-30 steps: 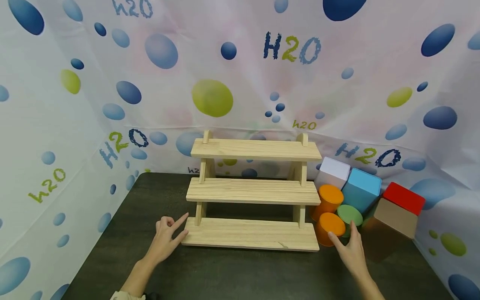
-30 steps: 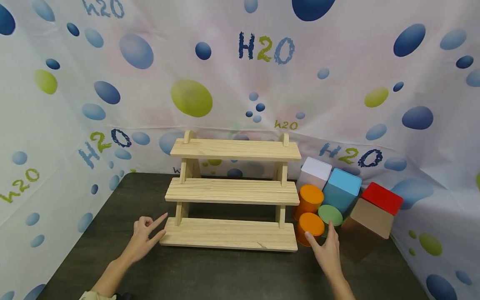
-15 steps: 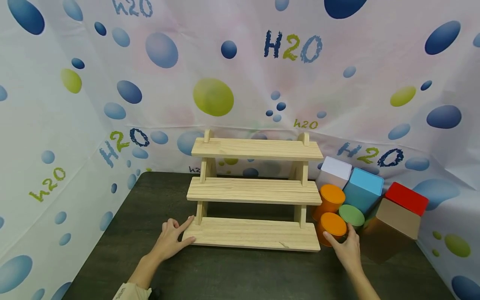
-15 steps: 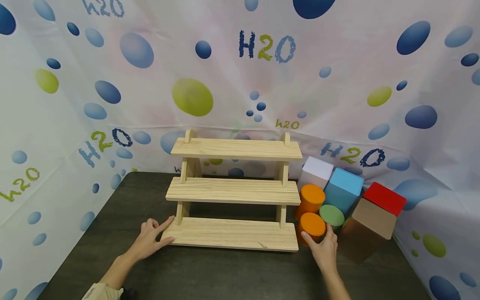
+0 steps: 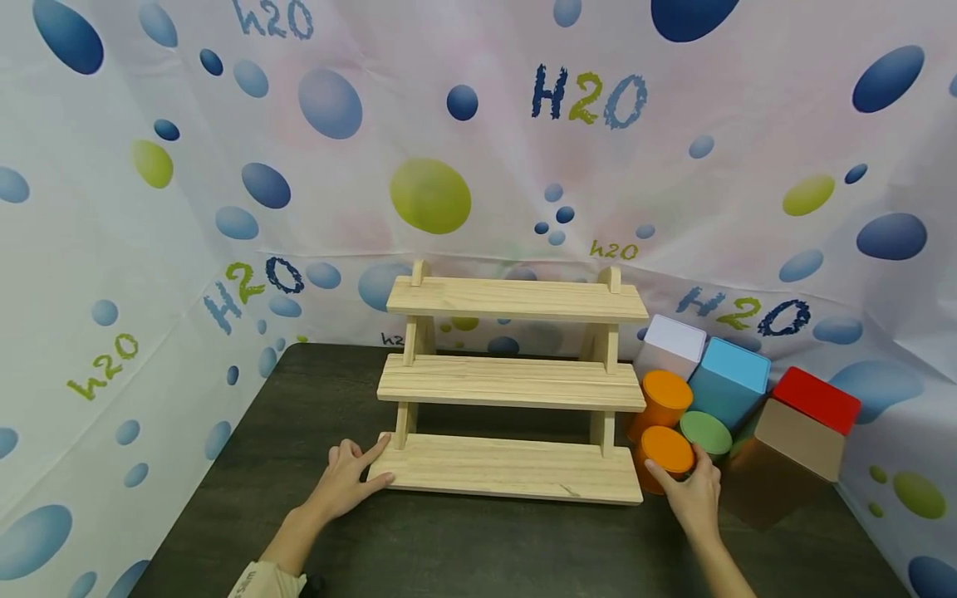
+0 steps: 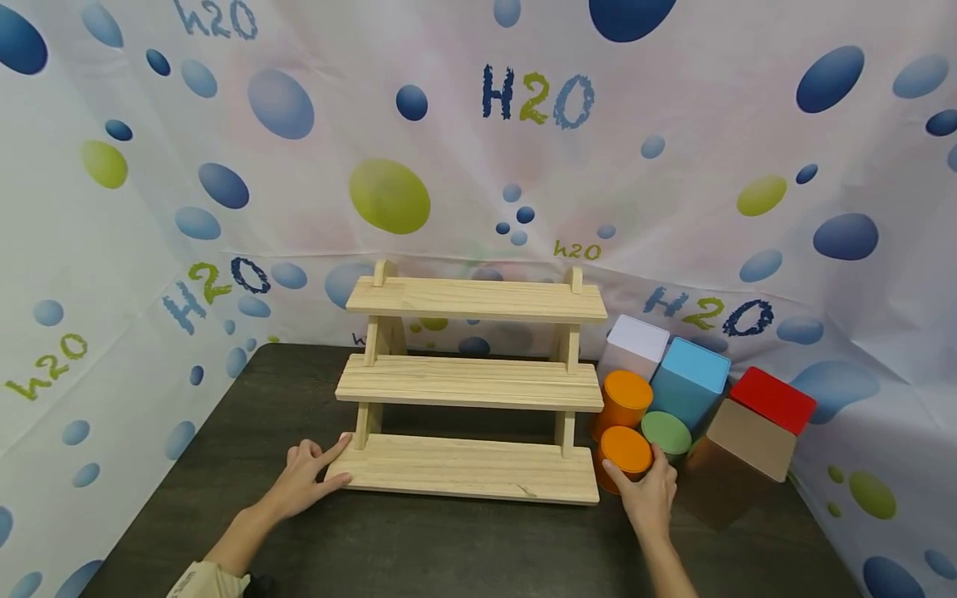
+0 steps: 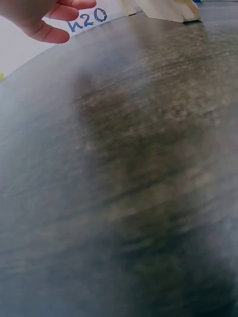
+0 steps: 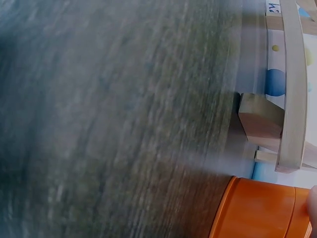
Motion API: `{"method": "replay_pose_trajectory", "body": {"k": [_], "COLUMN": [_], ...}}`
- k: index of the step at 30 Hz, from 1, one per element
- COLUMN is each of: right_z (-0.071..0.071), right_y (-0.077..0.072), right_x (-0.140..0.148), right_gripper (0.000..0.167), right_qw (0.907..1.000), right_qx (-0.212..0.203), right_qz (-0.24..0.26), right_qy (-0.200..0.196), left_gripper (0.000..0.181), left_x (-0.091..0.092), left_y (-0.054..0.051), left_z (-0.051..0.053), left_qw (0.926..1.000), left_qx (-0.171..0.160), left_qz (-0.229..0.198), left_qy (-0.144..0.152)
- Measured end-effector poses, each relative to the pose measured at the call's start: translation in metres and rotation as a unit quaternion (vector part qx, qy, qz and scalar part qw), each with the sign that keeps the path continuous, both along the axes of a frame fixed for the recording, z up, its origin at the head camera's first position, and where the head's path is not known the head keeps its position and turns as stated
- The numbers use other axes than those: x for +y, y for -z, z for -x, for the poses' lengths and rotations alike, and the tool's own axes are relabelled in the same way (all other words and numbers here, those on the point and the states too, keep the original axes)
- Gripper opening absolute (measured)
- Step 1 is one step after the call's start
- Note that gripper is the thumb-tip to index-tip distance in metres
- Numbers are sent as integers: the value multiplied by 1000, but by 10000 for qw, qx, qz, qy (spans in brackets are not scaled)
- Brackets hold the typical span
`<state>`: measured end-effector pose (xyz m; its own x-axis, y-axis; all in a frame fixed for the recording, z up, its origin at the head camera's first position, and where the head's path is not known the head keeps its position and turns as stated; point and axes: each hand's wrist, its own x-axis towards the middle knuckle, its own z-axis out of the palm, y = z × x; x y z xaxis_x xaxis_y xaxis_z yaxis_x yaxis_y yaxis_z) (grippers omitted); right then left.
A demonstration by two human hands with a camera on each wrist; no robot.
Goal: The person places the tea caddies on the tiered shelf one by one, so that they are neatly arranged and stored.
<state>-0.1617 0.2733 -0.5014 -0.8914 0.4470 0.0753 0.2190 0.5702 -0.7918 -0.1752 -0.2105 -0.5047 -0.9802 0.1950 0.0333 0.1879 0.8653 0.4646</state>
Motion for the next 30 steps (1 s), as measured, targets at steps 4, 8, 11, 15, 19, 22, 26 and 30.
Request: {"method": "replay_pose_trajectory", "body": {"k": [4,8,11,15,19,22,26,30], "right_z": [0,0,0,1,0,0,-1,-3], "right_y": [2,3,4,4,4,4,5,0], "right_x": [-1,-1,-2,-5,-4,-3,-1,-3], "right_gripper": [86,86,87,88,86,85,84,83], "right_qw": [10000,10000,9999,9999,9998,9997,9994,9991], "right_qx": [14,75,109,132,155,106,91,161], "right_qz": [5,28,22,12,61,144,297,353], "right_qy": [30,36,38,60,136,168,150,170], "left_gripper": [67,68,67,67,68,69,69,68], "left_x": [1,1,1,1,2,4,3,2], "left_y": [0,-1,-1,-1,-2,-3,-4,-4], "left_z": [-1,-1,-1,0,1,2,1,0], "left_qw": [9999,9999,9999,9999,9998,9997,9998,9999], "left_qx": [-101,-118,-81,-85,-125,-149,-152,-103], "left_qz": [-13,-43,-56,-97,-150,-170,-147,-132], "left_qy": [-30,-63,-62,-49,-54,-62,-56,-42]}}
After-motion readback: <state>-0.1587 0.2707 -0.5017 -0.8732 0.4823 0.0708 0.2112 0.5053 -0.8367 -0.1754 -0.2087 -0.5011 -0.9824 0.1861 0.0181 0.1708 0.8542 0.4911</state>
